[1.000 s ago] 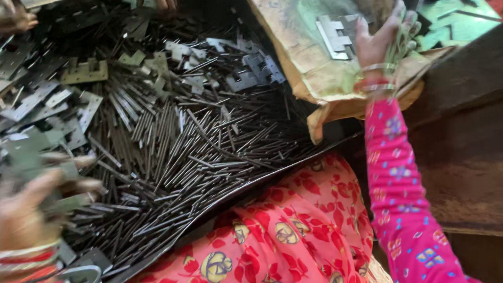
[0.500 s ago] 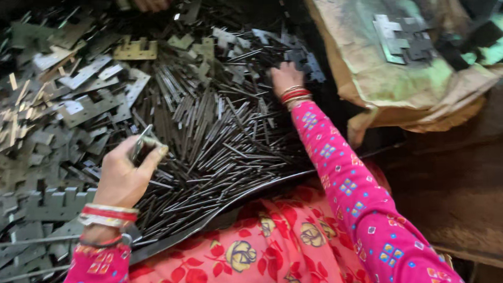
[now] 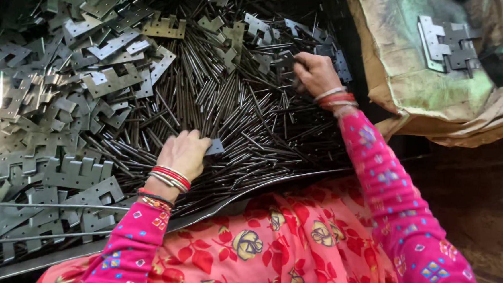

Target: The person sits on the floor and assembles metal hinges by inserting pins into hinge plates. They pick up hinge plates and pins from a large bin, insert the pins, and place the assembled hinges into a cloth bag. Another person's hands are visible assisting with the task.

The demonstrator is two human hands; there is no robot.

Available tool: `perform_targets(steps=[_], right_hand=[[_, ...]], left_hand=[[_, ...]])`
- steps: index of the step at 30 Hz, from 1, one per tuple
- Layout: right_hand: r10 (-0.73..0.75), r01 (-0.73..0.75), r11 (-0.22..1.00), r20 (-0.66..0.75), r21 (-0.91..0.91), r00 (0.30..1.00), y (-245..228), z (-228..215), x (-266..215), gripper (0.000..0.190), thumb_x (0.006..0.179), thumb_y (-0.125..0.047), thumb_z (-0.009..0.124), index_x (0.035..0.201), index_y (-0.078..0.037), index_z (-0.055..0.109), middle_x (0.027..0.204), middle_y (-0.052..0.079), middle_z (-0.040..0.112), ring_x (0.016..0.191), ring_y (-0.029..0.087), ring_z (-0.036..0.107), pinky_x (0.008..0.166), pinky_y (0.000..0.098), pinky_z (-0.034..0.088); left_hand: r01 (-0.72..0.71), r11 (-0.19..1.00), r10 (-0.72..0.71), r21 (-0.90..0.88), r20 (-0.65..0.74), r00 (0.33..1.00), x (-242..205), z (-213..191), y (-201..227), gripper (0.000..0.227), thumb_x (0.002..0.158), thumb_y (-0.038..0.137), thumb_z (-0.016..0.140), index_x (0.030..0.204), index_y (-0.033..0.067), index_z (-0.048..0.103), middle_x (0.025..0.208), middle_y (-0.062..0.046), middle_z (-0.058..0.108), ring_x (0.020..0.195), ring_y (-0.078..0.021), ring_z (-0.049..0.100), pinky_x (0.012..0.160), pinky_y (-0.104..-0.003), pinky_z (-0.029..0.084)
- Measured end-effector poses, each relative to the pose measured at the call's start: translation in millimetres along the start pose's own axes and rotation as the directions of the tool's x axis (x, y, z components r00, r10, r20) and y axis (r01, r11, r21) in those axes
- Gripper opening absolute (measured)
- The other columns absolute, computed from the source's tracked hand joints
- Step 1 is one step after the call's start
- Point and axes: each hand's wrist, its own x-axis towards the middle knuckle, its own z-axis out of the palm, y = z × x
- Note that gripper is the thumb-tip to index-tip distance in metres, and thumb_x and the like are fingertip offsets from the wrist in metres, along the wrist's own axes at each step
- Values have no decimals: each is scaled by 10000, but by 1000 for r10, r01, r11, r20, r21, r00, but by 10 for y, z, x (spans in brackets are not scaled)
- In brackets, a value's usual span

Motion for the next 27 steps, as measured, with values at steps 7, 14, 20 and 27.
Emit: perform_targets(steps=[7, 14, 20, 27], right_hand=[[-88, -1, 701, 88, 713, 992, -1168, -86, -880, 291, 1074, -182, 563, 1201, 60, 664, 1009, 163, 759, 906, 245, 738, 794, 360, 597], [-91, 182, 778, 179, -601, 980, -916, 418, -1128, 184, 872, -113, 716, 1014, -19, 648, 763, 202, 698, 737, 421, 666, 625, 516, 504], [176, -177, 946, 30, 272, 984, -778, 438, -1176, 186, 916, -56, 719, 1092, 2, 698, 879, 100, 778, 722, 139, 705, 567, 288, 554], [64, -22, 870, -69, 493, 996, -1459, 779, -1033, 218, 937, -79, 720, 1131, 17, 689, 940, 55, 767, 809, 91, 723, 671, 246, 600]], left_hand=[[102, 993, -107, 59, 82, 991, 49, -69, 124, 253, 753, 281, 807, 915, 114, 709, 972, -118, 688, 920, -314, 702, 779, -465, 566], [188, 960, -235, -206, -232, 944, -59, -505, -96, 207, 859, 273, 789, 859, 84, 705, 919, -121, 683, 838, -317, 698, 726, -430, 565], [-177, -219, -642, -959, 5, 767, -91, -728, -450, 134, 1025, 187, 621, 1055, 58, 632, 973, -121, 710, 860, -274, 740, 746, -435, 637], [91, -487, -408, -869, 319, 856, -35, -283, -107, 232, 992, 221, 544, 1114, 40, 623, 1042, -126, 734, 882, -279, 764, 752, -454, 653]])
